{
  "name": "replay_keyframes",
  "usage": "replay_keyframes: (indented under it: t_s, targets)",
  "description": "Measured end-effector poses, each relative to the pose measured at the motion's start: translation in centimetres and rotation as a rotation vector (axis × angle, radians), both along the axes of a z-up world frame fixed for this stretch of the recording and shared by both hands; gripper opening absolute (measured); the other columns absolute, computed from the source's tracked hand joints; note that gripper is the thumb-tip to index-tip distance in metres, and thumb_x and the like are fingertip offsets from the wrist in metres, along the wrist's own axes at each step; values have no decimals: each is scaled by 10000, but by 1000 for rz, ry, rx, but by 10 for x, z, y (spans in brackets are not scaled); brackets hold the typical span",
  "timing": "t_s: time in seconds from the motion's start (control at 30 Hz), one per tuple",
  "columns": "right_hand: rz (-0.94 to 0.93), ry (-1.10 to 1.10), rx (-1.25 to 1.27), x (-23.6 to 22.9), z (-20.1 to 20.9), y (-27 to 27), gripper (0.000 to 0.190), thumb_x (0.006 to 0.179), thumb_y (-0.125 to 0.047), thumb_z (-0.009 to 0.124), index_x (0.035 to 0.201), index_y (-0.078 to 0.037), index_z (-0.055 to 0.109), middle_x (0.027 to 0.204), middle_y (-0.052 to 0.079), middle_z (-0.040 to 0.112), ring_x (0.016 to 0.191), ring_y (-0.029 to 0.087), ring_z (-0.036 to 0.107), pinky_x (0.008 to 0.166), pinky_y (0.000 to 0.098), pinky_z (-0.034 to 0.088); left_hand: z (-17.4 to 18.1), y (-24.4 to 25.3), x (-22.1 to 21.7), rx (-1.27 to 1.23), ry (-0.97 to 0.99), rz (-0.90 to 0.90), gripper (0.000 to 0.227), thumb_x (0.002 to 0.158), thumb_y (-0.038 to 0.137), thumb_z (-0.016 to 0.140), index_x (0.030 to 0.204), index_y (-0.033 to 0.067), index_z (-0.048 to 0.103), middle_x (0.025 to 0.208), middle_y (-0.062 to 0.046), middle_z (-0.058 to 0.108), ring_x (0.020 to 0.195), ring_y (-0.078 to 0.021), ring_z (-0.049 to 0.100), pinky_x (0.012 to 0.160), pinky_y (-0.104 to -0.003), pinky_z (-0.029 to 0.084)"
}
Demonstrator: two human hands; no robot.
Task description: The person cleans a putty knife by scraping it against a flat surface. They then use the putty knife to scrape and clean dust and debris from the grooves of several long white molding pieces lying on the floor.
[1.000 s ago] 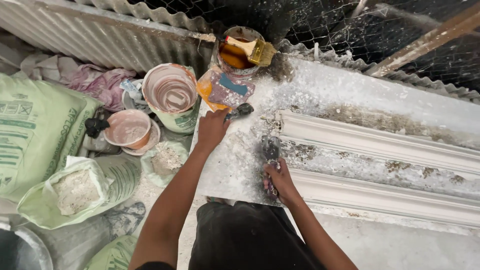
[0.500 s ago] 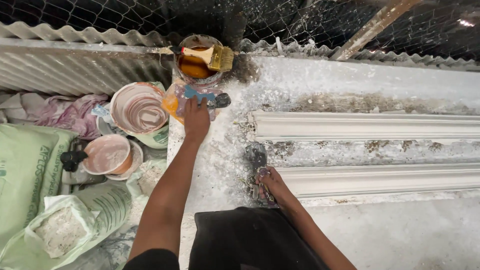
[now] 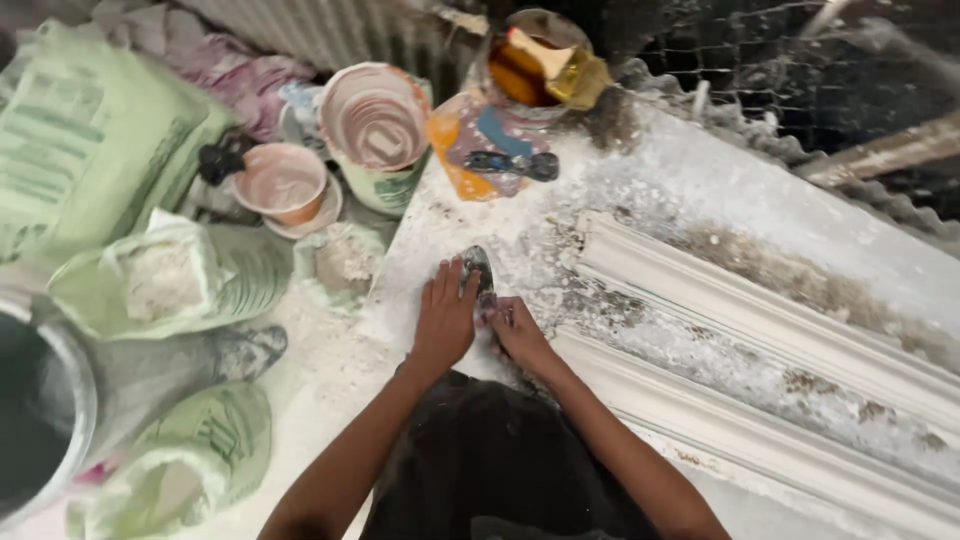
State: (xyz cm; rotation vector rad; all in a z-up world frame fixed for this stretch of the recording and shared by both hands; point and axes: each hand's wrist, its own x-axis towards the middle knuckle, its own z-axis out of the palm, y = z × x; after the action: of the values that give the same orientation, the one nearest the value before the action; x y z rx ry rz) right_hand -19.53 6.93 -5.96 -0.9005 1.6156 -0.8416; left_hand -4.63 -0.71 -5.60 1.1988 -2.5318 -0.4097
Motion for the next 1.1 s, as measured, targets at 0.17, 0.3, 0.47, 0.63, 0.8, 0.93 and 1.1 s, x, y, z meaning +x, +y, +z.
replay_keyframes:
  t_s: [0.17, 0.3, 0.47, 0.63, 0.8, 0.93, 1.1]
  targets:
    - [87, -261, 217, 39, -3, -76, 424, 1024, -389, 611, 1092, 27, 557, 701, 92, 539, 460, 147, 547, 308, 250, 432, -42, -23, 60, 269, -232, 141, 758, 940, 236, 598, 1614, 102, 279, 1623, -248, 310, 1521, -416, 280, 1185, -543, 288]
    - [272, -261, 313, 81, -6, -115, 415, 1011, -376, 573, 865, 6, 642, 599, 5, 485, 449, 89, 526, 323, 207, 423, -97, -25, 89, 63, -245, 350, 679, 973, 421, 537, 1547, 74, 431, 1507, -193, 508, 1400, -354, 486, 1118, -528, 390]
    - [286, -180, 391, 83, -12, -111, 448, 983, -394, 584, 745, -19, 637, 538, 13, 457, 432, 92, 497, 336, 204, 397, -121, -20, 89, -29, -86, 364, 624, 970, 393, 512, 1478, 32, 510, 1379, -232, 597, 1240, -408, 616, 1045, -496, 468]
    - [250, -169, 408, 77, -7, -92, 409, 991, -352, 559, 800, 8, 604, 581, 31, 463, 442, 97, 488, 325, 209, 382, -117, -17, 82, -127, -90, 313, 622, 931, 403, 545, 1424, 24, 561, 1302, -240, 638, 1159, -418, 663, 1015, -480, 501]
    - [185, -122, 495, 44, 25, -59, 432, 1002, -368, 539, 1198, 3, 434, 747, 55, 523, 497, 74, 448, 336, 207, 342, -89, 5, 63, -32, -89, 188, 678, 923, 547, 568, 1430, 97, 598, 1301, -230, 678, 1155, -367, 688, 1045, -441, 495]
    - [127, -59, 447, -2, 29, -14, 485, 1010, -384, 546, 1200, 56, 471, 807, 164, 593, 441, 105, 486, 293, 217, 357, -41, 24, 50, 254, 30, -34, 710, 953, 500, 593, 1530, 102, 479, 1469, -229, 560, 1299, -396, 593, 1104, -548, 422]
    - [96, 289, 98, -37, 35, 41, 239, 1080, -242, 462, 1288, -125, 455, 981, 261, 670, 666, 277, 599, 593, 464, 488, -13, 36, 32, 391, 350, -89, 620, 1053, 274, 464, 1587, -14, 337, 1569, -321, 371, 1440, -459, 408, 1150, -525, 367]
